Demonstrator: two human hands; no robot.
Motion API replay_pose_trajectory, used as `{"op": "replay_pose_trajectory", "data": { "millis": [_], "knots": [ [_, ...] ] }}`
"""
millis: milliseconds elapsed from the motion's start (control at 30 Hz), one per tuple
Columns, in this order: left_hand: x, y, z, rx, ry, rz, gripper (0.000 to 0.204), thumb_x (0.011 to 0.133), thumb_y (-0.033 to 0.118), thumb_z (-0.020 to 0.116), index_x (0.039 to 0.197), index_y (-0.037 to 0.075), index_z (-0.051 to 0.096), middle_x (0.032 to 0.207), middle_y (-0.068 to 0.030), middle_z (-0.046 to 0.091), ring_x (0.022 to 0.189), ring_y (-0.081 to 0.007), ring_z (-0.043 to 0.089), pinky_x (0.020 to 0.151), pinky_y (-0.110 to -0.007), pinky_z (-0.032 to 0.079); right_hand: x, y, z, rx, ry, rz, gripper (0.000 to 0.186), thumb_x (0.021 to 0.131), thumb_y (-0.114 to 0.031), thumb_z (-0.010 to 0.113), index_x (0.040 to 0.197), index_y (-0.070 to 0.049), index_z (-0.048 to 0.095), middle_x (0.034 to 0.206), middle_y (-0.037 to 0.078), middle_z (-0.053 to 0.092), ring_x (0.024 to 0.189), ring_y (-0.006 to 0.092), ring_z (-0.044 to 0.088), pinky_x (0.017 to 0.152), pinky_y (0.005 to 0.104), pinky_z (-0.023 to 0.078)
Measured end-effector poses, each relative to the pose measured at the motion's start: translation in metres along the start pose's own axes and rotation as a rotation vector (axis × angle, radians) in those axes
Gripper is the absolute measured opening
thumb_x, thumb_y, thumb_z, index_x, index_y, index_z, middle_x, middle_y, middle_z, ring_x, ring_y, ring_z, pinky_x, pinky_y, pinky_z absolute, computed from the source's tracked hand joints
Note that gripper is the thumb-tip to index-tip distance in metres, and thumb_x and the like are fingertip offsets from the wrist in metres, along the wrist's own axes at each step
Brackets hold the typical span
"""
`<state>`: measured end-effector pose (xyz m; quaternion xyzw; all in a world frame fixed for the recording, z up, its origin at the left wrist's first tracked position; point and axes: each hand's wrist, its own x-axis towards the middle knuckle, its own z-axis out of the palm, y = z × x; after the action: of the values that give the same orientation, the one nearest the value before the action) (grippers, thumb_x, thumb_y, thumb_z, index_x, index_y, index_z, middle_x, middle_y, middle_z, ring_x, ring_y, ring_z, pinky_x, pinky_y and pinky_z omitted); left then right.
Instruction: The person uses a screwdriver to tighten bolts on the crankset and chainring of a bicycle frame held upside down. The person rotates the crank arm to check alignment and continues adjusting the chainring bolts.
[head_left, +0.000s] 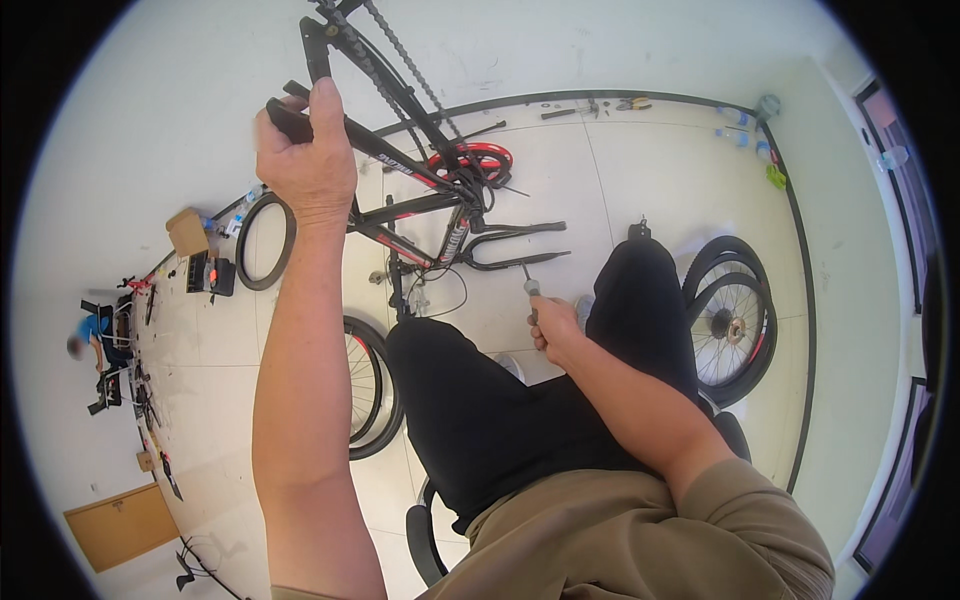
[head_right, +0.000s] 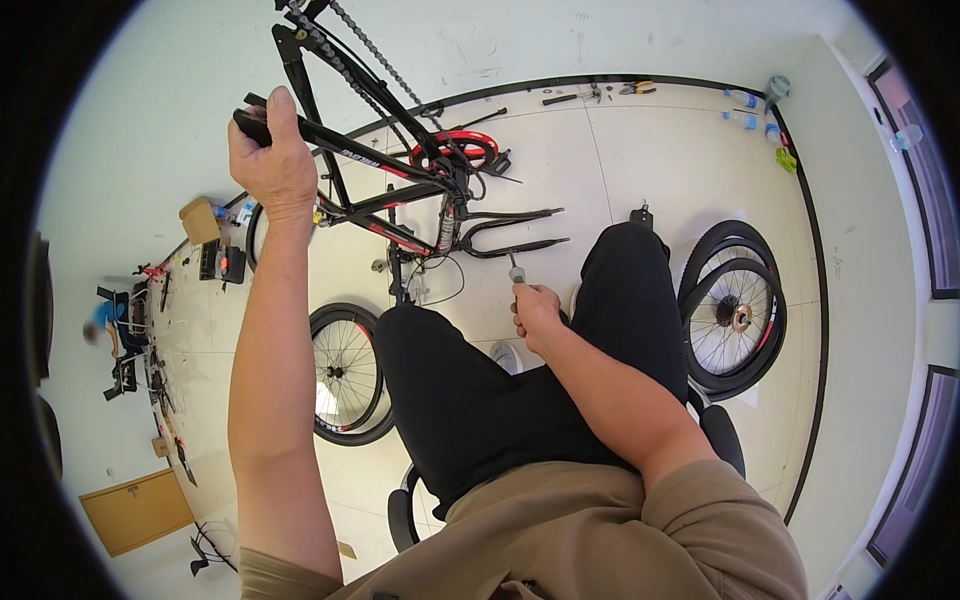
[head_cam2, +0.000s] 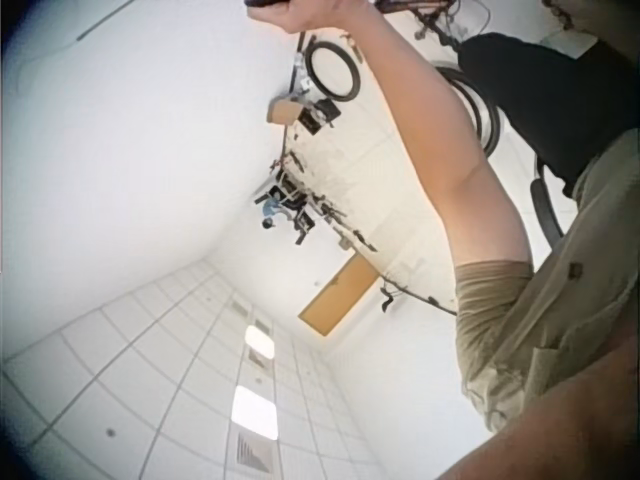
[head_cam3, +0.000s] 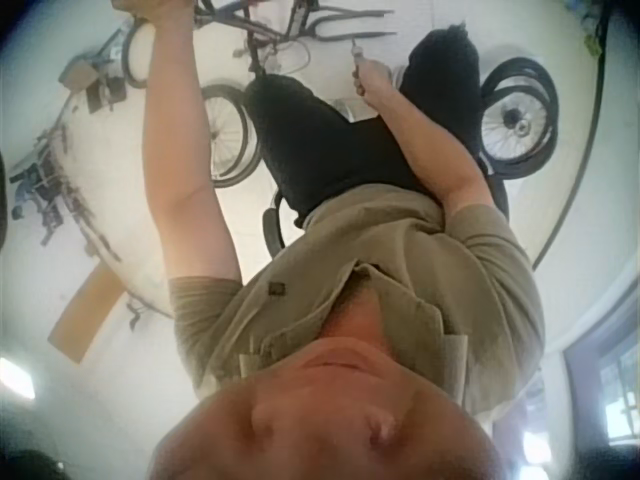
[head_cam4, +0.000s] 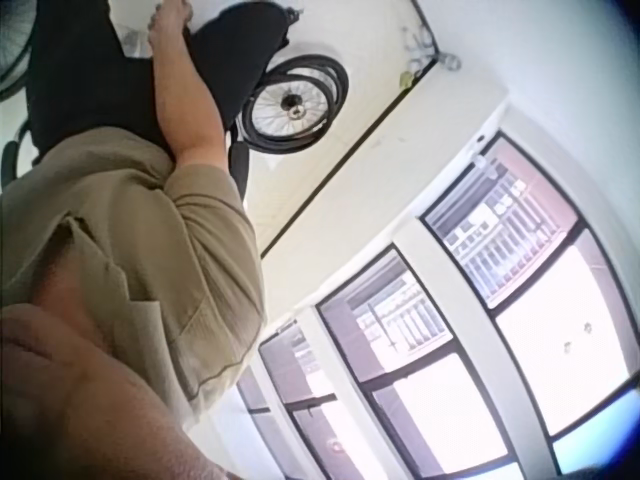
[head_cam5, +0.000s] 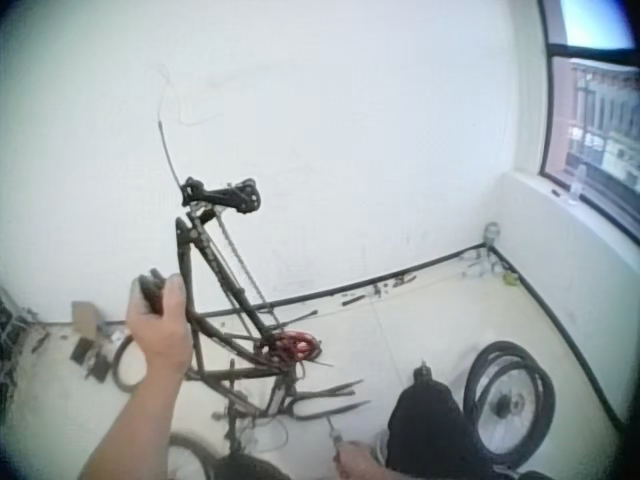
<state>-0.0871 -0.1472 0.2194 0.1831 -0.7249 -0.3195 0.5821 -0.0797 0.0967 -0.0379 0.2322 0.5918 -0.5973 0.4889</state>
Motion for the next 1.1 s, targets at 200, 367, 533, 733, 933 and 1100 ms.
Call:
{"op": "replay_pose_trajectory", "data": {
  "millis": [200, 367, 533, 733, 933, 1100],
  "knots": [
    [0.001, -0.003, -0.001, 0.004, 0.003, 0.025, 0.035, 0.085, 0.03, 0.076, 0.085, 0.001, 0.057, 0.072, -0.0008, 0.058, 0.066, -0.0086, 0.051, 0.062, -0.025, 0.045, -0.004, 0.002, 0.002, 0.01, -0.014, -0.001, 0.03, 0.09, -0.021, 0.057, 0.113, -0.002, 0.054, 0.074, 0.005, 0.052, 0.052, 0.0111, 0.044, 0.043, 0.0284, 0.033],
    [0.002, -0.006, -0.002, -0.028, -0.001, 0.027, 0.036, 0.083, 0.032, 0.078, 0.087, 0.001, 0.058, 0.07, -0.0017, 0.059, 0.064, -0.0086, 0.053, 0.061, -0.024, 0.045, -0.006, 0.003, 0.0, 0.03, -0.011, -0.037, 0.032, 0.089, -0.02, 0.057, 0.115, -0.001, 0.054, 0.077, 0.005, 0.053, 0.054, 0.0116, 0.045, 0.043, 0.0287, 0.035],
    [0.003, -0.008, 0.0, 0.01, 0.021, 0.046, 0.037, 0.082, 0.033, 0.078, 0.086, 0.001, 0.059, 0.07, -0.002, 0.06, 0.063, -0.0088, 0.054, 0.061, -0.024, 0.046, -0.01, 0.001, 0.002, -0.016, -0.027, -0.03, 0.035, 0.089, -0.018, 0.057, 0.119, -0.001, 0.054, 0.081, 0.005, 0.054, 0.056, 0.0116, 0.047, 0.045, 0.0288, 0.038],
    [0.001, -0.006, 0.0, -0.003, 0.021, 0.032, 0.037, 0.082, 0.033, 0.078, 0.085, 0.002, 0.06, 0.069, -0.0015, 0.06, 0.062, -0.0089, 0.053, 0.061, -0.024, 0.046, -0.033, -0.004, 0.015, -0.154, -0.185, -0.176, 0.04, 0.089, -0.021, 0.059, 0.126, -0.007, 0.056, 0.083, 0.005, 0.057, 0.056, 0.01, 0.046, 0.046, 0.0281, 0.037],
    [0.002, 0.0, 0.004, 0.015, 0.026, 0.034, 0.033, 0.086, 0.028, 0.075, 0.079, 0.003, 0.056, 0.073, 0.0017, 0.056, 0.066, -0.0088, 0.046, 0.062, -0.025, 0.042, -0.022, 0.009, 0.058, -0.414, -0.393, -0.238, 0.041, 0.09, -0.023, 0.057, 0.126, -0.003, 0.057, 0.085, 0.008, 0.059, 0.067, 0.0157, 0.053, 0.062, 0.0322, 0.045],
    [0.005, -0.009, 0.001, 0.03, 0.03, 0.063, 0.037, 0.08, 0.034, 0.079, 0.085, 0.003, 0.06, 0.066, -0.0002, 0.058, 0.059, -0.0084, 0.052, 0.058, -0.024, 0.045, 0.006, 0.027, 0.096, -0.481, -0.27, -0.281, 0.045, 0.088, -0.025, 0.055, 0.123, 0.005, 0.057, 0.104, 0.021, 0.063, 0.098, 0.0311, 0.06, 0.085, 0.0388, 0.046]
  ]
}}
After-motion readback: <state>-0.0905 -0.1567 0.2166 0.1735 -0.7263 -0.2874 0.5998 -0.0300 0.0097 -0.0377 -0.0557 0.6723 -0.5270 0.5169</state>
